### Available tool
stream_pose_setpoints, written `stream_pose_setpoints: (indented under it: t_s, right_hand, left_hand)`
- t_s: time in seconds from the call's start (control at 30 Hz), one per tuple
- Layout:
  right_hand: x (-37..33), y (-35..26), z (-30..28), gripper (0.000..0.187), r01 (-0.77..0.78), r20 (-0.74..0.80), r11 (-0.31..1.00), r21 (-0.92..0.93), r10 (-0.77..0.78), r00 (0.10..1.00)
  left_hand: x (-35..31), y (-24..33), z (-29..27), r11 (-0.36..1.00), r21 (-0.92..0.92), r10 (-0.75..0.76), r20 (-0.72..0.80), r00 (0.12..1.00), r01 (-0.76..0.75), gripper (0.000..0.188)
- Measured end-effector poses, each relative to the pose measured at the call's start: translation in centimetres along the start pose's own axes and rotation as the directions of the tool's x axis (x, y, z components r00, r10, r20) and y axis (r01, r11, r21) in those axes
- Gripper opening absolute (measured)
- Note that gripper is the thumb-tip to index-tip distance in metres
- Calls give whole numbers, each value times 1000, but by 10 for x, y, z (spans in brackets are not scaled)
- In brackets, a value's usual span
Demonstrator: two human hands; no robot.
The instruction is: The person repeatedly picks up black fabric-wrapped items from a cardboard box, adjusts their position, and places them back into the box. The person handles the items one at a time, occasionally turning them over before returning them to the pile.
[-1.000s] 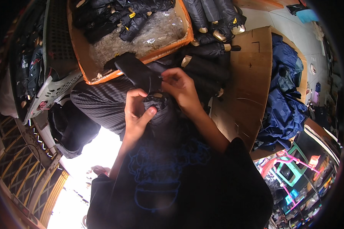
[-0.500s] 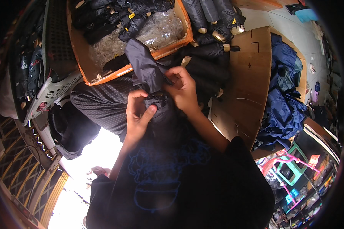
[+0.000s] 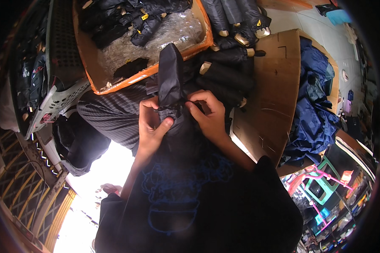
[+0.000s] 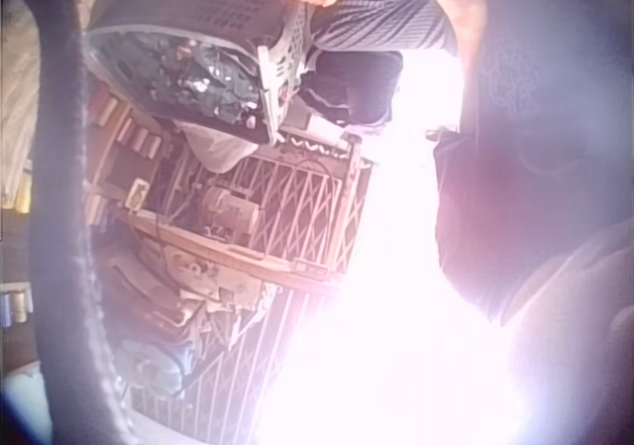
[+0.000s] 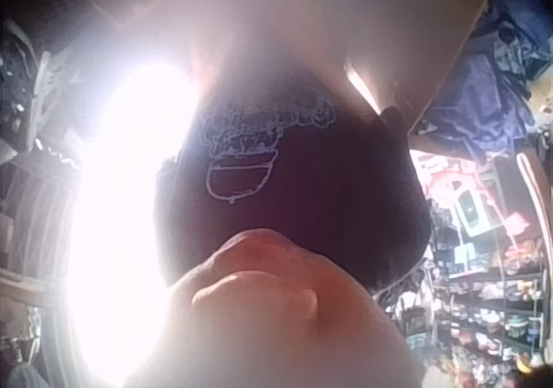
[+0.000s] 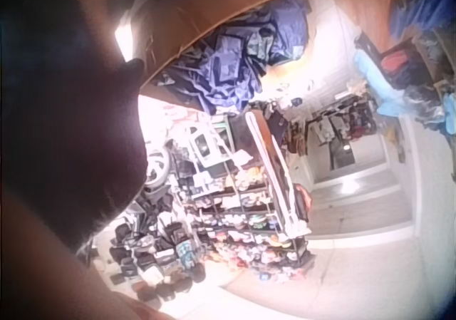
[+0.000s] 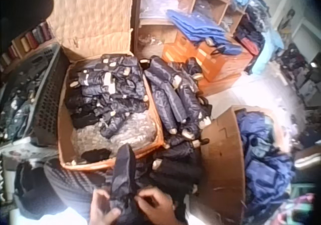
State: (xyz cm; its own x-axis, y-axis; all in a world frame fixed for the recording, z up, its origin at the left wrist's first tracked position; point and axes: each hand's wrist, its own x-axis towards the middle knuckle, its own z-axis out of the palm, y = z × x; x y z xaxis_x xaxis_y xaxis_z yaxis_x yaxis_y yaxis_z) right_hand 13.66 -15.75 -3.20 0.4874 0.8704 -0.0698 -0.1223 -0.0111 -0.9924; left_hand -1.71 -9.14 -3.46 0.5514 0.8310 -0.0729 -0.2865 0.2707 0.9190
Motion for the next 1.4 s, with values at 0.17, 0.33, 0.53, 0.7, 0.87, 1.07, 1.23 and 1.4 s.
stream_pose_setpoints:
  t_s: [0.17,0.33,0.53,0.7,0.87,1.07,1.23,1.4]
  right_hand:
    - [2,-19,-1,11,286,55,913,-292,-282,958]
    - [-5,-24,-4,11,306,93,905,-296,-291,952]
    - [-7,-24,-2,11,201,69,936,-290,-189,980]
    - [-7,-27,2,9,168,41,948,-271,-163,986]
    - [-9,-26,7,9,184,17,935,-302,-188,982]
    - [-9,-26,7,10,221,40,918,-331,-220,975]
    - [-8,-26,8,11,224,67,917,-330,-214,974]
    - [-9,-19,8,10,195,33,918,-345,-195,980]
  left_hand:
    - [4,3,-5,996,-20,-89,75,993,91,41]
    - [7,10,-4,989,-16,-148,99,984,150,39]
    - [7,8,-5,985,88,-156,83,984,148,34]
    - [7,28,-2,946,217,-249,9,968,241,23]
    - [5,27,-3,940,294,-177,-8,984,171,18]
    - [7,35,4,924,356,-118,-75,990,137,20]
    - [9,46,4,733,679,-43,0,999,32,18]
    - [2,42,18,615,788,12,-46,999,29,13]
